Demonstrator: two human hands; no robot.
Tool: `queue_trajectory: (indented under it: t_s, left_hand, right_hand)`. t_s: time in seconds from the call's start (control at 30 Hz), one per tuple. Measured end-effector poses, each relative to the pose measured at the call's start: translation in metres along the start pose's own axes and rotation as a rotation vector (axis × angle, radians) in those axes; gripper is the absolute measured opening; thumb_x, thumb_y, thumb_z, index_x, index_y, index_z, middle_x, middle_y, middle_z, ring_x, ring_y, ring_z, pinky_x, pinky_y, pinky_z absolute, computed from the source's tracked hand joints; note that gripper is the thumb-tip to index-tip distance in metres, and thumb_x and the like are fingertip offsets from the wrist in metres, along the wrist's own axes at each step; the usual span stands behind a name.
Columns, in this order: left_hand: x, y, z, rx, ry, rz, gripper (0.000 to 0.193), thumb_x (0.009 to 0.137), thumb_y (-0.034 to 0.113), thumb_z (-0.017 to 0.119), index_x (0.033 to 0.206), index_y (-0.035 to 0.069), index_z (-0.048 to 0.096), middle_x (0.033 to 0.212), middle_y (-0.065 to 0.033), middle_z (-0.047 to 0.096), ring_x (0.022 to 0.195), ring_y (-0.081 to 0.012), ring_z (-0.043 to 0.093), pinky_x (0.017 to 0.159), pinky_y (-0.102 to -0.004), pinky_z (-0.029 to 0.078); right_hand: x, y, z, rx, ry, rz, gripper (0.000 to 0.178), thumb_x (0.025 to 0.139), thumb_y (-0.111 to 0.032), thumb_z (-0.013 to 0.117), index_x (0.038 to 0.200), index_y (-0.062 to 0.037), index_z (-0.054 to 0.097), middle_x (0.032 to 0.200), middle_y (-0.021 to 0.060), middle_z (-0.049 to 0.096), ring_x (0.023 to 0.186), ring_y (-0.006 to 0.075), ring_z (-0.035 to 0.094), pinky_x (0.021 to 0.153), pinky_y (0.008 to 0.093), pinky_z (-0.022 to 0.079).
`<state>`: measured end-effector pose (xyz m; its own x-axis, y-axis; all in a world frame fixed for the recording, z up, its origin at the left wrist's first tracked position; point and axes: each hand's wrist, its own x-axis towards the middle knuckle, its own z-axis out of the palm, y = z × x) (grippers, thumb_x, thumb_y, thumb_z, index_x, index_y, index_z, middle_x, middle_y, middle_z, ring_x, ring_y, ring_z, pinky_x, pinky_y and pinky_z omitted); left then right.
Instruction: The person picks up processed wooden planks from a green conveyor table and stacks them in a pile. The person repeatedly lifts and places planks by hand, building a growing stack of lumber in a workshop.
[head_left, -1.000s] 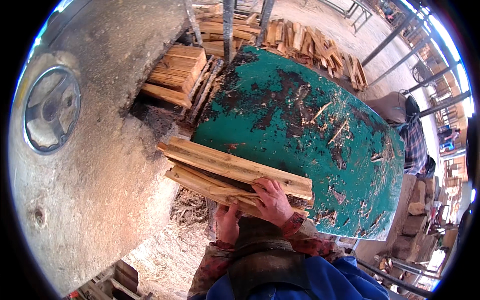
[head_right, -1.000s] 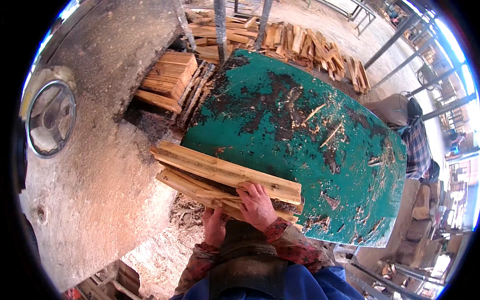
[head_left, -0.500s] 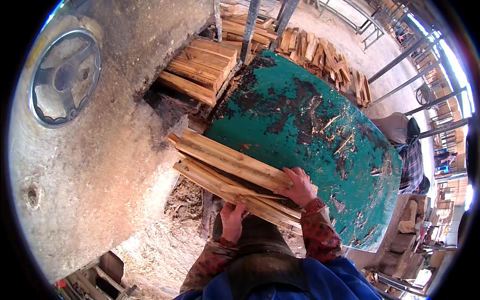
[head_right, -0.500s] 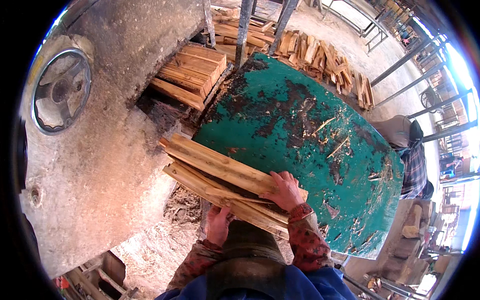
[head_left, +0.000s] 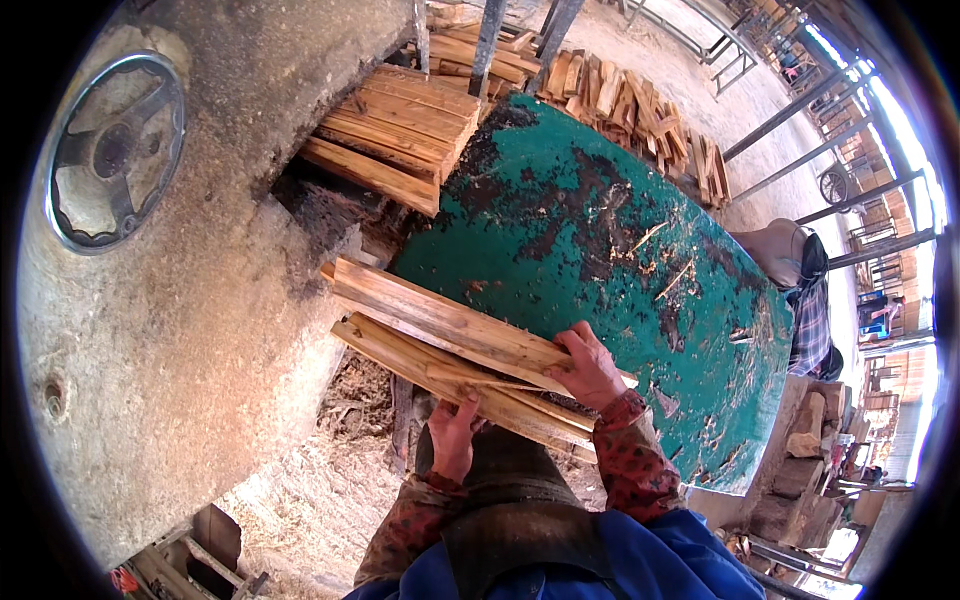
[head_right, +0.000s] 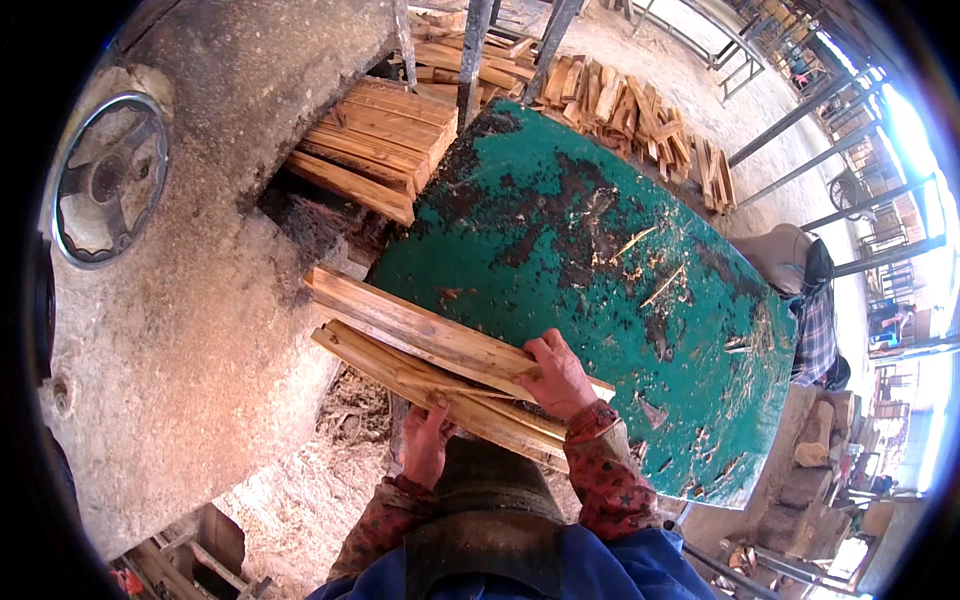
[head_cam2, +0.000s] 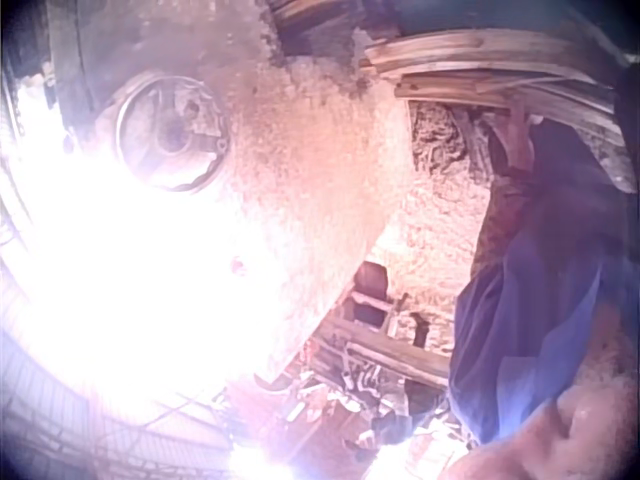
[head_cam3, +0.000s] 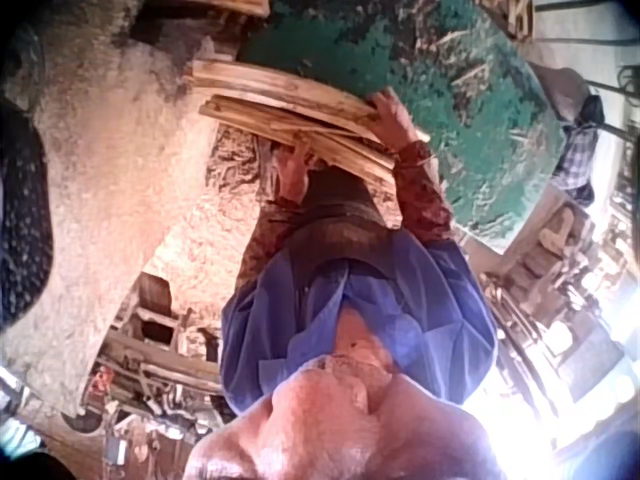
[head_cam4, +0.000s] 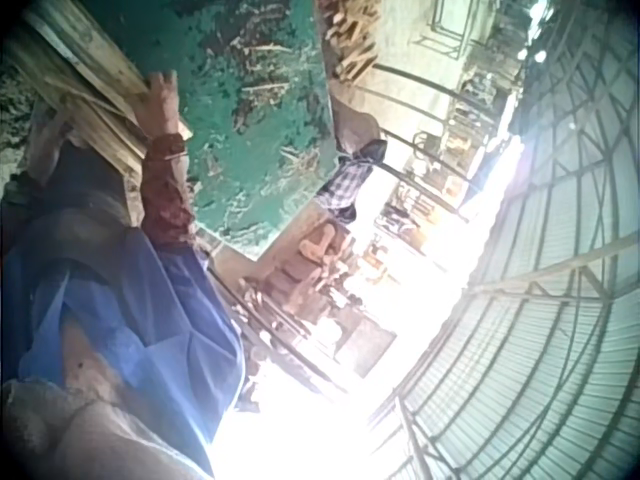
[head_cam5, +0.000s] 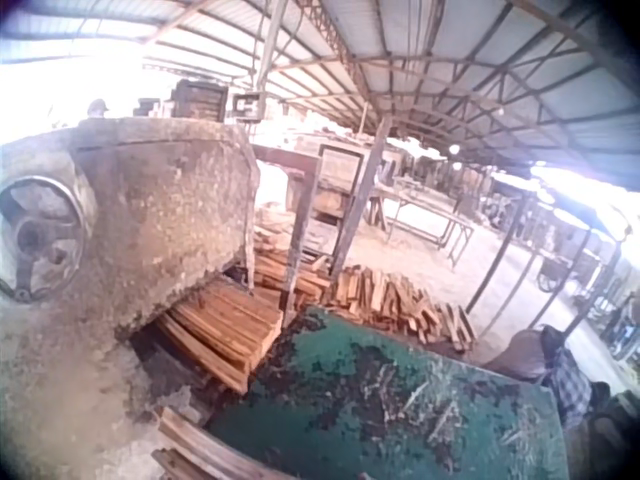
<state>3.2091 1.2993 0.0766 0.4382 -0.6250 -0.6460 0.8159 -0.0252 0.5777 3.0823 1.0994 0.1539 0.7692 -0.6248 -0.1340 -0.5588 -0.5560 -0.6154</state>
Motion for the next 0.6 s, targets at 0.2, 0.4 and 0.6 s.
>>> queue_trajectory:
  t_s: [0.2,0.4,0.6]
  left_hand:
    - [-0.001,0.001,0.006,-0.008,0.03,0.013,0.027,0.092,0.024,0.067,0.114,0.011,0.058,0.104,0.0,0.064,0.09,-0.0109,0.062,0.075,-0.0271,0.051]
    - [0.003,-0.013,-0.007,-0.027,0.04,0.054,0.031,0.09,0.022,0.068,0.118,0.011,0.06,0.097,0.0035,0.063,0.079,-0.0068,0.058,0.066,-0.0232,0.048]
    - [0.003,-0.011,0.004,-0.054,0.036,0.084,0.03,0.089,0.022,0.07,0.114,0.009,0.06,0.1,0.0017,0.064,0.082,-0.0084,0.061,0.069,-0.0232,0.052]
  right_hand:
    - [-0.02,-0.004,-0.005,-0.029,-0.013,-0.071,0.039,0.072,-0.006,0.067,0.109,-0.0023,0.055,0.101,0.016,0.052,0.094,0.0368,0.057,0.079,0.0424,0.049]
    - [-0.071,0.03,-0.036,-0.129,-0.099,0.087,0.034,0.075,-0.018,0.066,0.106,-0.0051,0.058,0.094,0.0148,0.062,0.09,0.0382,0.061,0.075,0.0435,0.05]
    - [-0.092,0.064,-0.051,0.086,0.007,0.29,0.037,0.073,-0.023,0.076,0.101,-0.002,0.064,0.081,0.0156,0.067,0.076,0.0308,0.066,0.068,0.0375,0.052]
